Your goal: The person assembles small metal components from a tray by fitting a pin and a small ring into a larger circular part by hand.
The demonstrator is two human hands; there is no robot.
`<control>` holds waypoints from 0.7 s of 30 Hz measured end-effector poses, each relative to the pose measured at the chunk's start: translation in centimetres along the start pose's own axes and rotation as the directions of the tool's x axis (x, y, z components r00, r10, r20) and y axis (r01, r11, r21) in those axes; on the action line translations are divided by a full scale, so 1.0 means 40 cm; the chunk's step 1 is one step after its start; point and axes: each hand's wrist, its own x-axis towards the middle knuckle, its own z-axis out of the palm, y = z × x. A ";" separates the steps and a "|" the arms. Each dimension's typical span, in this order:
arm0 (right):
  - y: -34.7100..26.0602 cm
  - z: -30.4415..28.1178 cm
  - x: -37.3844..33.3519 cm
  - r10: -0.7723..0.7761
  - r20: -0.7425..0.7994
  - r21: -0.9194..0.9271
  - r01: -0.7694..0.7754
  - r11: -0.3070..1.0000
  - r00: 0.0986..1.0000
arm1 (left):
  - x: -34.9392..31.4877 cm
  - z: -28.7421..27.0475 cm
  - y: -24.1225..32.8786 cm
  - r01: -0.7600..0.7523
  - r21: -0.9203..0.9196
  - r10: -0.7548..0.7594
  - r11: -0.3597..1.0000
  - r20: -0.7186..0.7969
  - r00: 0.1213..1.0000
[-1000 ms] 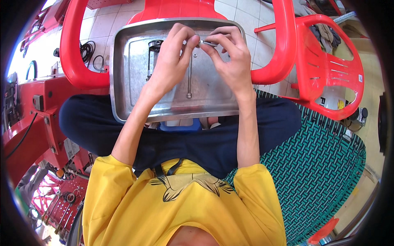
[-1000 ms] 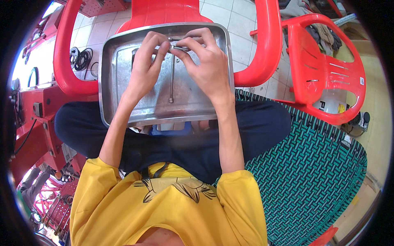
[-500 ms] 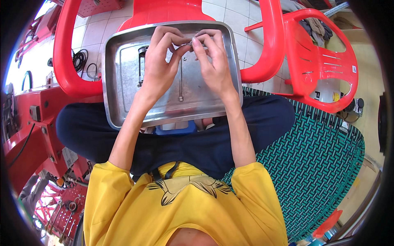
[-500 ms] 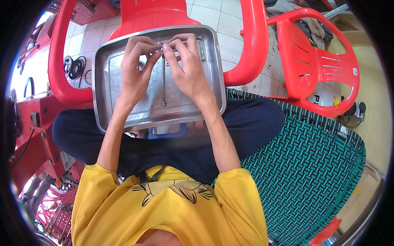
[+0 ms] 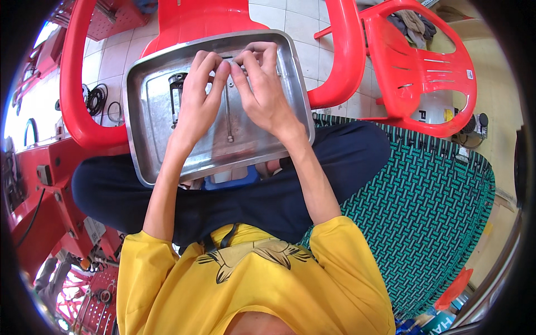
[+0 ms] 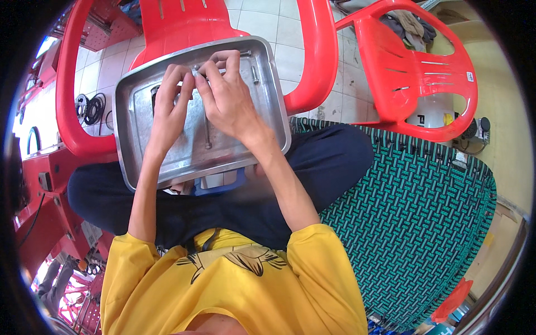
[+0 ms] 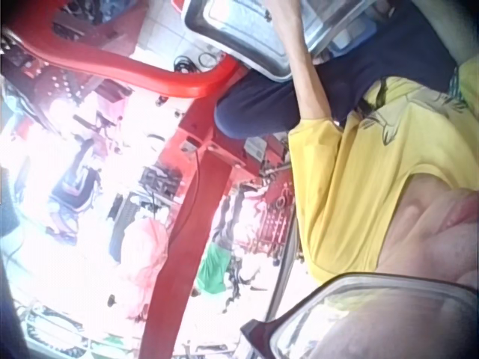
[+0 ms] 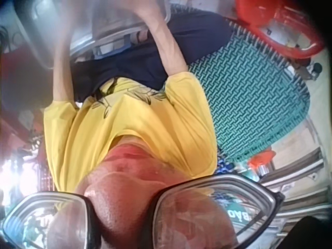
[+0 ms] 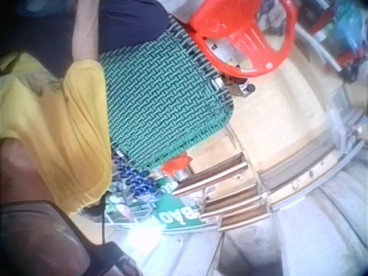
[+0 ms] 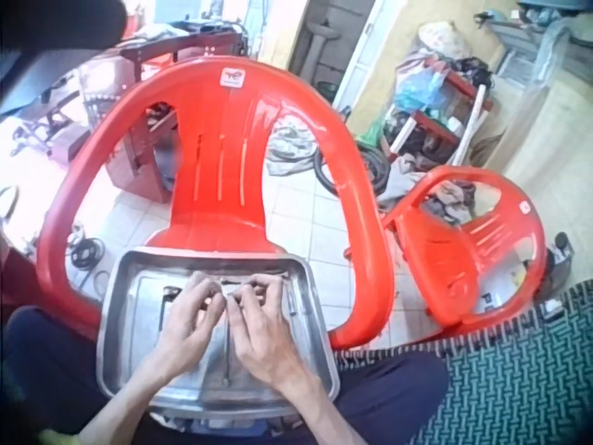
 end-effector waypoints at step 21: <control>-0.011 -0.002 -0.005 0.026 -0.053 0.076 -0.022 0.997 0.998 | -0.002 0.001 0.027 -0.062 0.079 0.059 0.995 0.048 0.997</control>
